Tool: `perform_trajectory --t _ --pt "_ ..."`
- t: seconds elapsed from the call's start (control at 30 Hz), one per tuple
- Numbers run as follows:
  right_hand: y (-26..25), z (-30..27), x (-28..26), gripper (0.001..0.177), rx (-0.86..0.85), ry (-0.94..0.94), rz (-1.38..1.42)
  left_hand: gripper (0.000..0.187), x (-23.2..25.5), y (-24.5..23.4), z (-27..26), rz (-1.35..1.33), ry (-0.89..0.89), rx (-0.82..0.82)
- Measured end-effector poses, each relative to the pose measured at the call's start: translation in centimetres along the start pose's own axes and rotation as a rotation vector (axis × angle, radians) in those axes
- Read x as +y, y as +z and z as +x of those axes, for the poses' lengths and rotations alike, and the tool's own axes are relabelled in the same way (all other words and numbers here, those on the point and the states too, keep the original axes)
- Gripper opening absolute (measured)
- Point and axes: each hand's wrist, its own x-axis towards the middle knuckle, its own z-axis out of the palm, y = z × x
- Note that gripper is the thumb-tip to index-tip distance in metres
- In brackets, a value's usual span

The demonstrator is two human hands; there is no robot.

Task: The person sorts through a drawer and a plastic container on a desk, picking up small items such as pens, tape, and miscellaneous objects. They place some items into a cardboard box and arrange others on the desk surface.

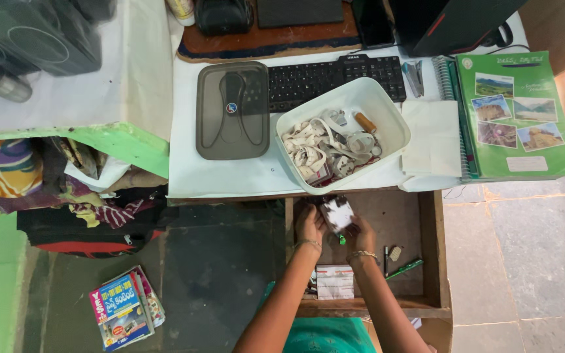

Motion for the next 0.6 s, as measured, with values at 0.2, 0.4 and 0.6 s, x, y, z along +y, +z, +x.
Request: perform_trajectory --t 0.2,0.4,0.6 --pt "-3.7 -0.7 -1.0 0.032 0.099 -0.059 0.013 0.033 0.9 1.3 2.1 0.024 0.315 -0.223" --pt "-4.0 -1.5 -2.3 0.033 0.088 -0.037 0.123 0.041 0.7 0.5 3.1 0.072 0.35 -0.22" --pt "-2.5 -2.4 -2.7 0.028 0.165 -0.037 0.14 0.054 -1.4 0.2 2.0 0.463 0.356 0.191"
